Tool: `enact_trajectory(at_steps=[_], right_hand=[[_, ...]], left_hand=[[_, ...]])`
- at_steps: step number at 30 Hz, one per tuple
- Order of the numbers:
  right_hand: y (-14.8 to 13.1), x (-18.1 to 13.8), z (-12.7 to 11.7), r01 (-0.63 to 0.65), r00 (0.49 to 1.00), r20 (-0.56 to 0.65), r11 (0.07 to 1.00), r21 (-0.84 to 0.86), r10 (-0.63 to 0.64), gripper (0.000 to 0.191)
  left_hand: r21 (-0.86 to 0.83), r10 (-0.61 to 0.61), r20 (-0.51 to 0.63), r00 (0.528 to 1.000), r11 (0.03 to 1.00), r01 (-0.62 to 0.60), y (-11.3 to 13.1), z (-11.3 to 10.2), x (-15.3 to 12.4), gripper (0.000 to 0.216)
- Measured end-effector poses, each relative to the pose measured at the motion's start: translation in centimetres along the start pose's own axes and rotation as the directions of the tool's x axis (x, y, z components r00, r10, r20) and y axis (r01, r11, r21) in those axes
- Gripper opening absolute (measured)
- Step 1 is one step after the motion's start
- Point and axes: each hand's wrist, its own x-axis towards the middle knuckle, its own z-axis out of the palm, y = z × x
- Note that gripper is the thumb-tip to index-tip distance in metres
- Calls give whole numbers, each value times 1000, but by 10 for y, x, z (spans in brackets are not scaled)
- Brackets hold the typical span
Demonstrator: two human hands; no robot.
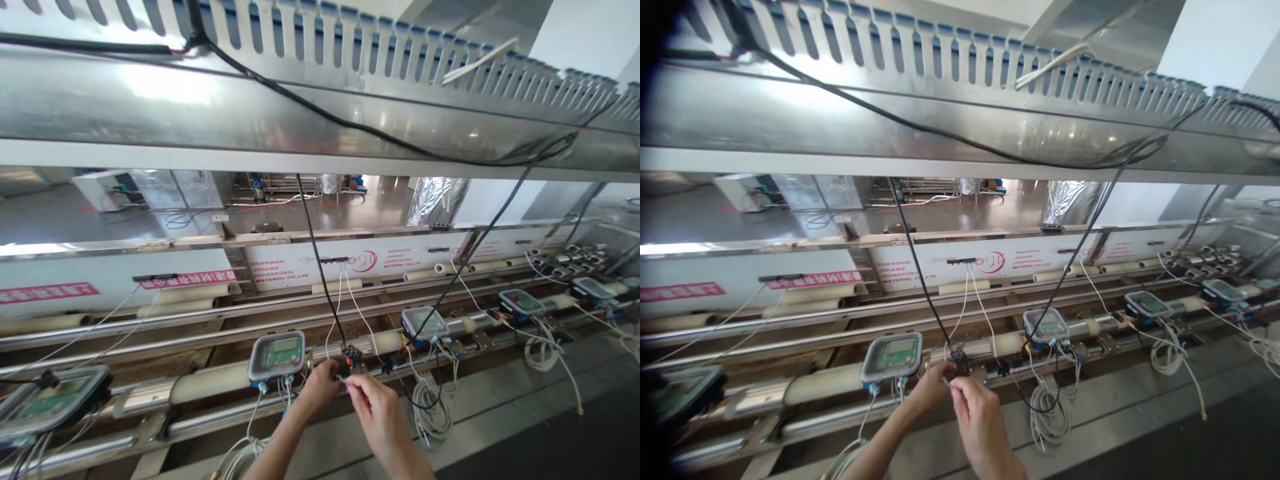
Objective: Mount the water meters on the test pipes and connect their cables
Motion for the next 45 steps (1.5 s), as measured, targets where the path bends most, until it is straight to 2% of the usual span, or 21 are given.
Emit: enact_trajectory(at_steps=[4, 9, 11, 13, 15, 17, 20, 24, 28, 31, 36, 41, 45], right_hand=[[0, 3, -4, -95, 995, 47, 995, 41, 93, 19], [3, 8, 3, -111, 990, 98, 991, 80, 103, 19], [3, 9, 6, -117, 987, 119, 988, 96, 105, 19], [3, 9, 8, -121, 984, 146, 987, 109, 105, 18], [1, 9, 9, -116, 980, 178, 986, 120, 93, 16], [-1, 10, 8, -101, 977, 202, 987, 123, 75, 14], [-4, 10, 7, -46, 973, 232, 994, 99, 22, 13], [-6, 9, 5, 62, 959, 275, 998, 34, -69, 15], [-8, 9, 4, 90, 970, 223, 995, 39, -96, 16], [-14, 7, 4, 43, 983, 173, 995, 85, -58, 14], [-21, 4, 7, -34, 989, 149, 982, 187, 6, 18], [-22, 3, 10, -42, 987, 158, 977, 207, 9, 20], [-23, 3, 8, 1, 984, 176, 982, 187, -34, 18]], left_hand=[[56, 43, -138, 989, 998, -35, 9, -14, -22, 30], [43, -8, -235, 972, 999, 19, 29, -35, -41, 21], [-30, -40, -257, 965, 999, 33, 35, -42, -49, 22], [-200, -92, -267, 959, 979, 38, 38, -46, -55, 27], [-417, -148, -258, 955, 908, 28, 38, -47, -61, 32], [-557, -179, -235, 955, 830, 19, 37, -48, -66, 35], [-678, -206, -187, 960, 734, 26, 37, -51, -72, 39], [-839, -249, -66, 966, 539, 81, 40, -55, -78, 40], [-891, -233, -17, 972, 444, 91, 40, -57, -80, 38], [-892, -214, -45, 976, 449, 58, 42, -55, -82, 35], [-828, -195, -96, 976, 559, 30, 49, -47, -85, 37], [-801, -184, -90, 979, 597, 39, 52, -43, -86, 40], [-785, -179, -99, 979, 618, 34, 52, -43, -85, 41]])
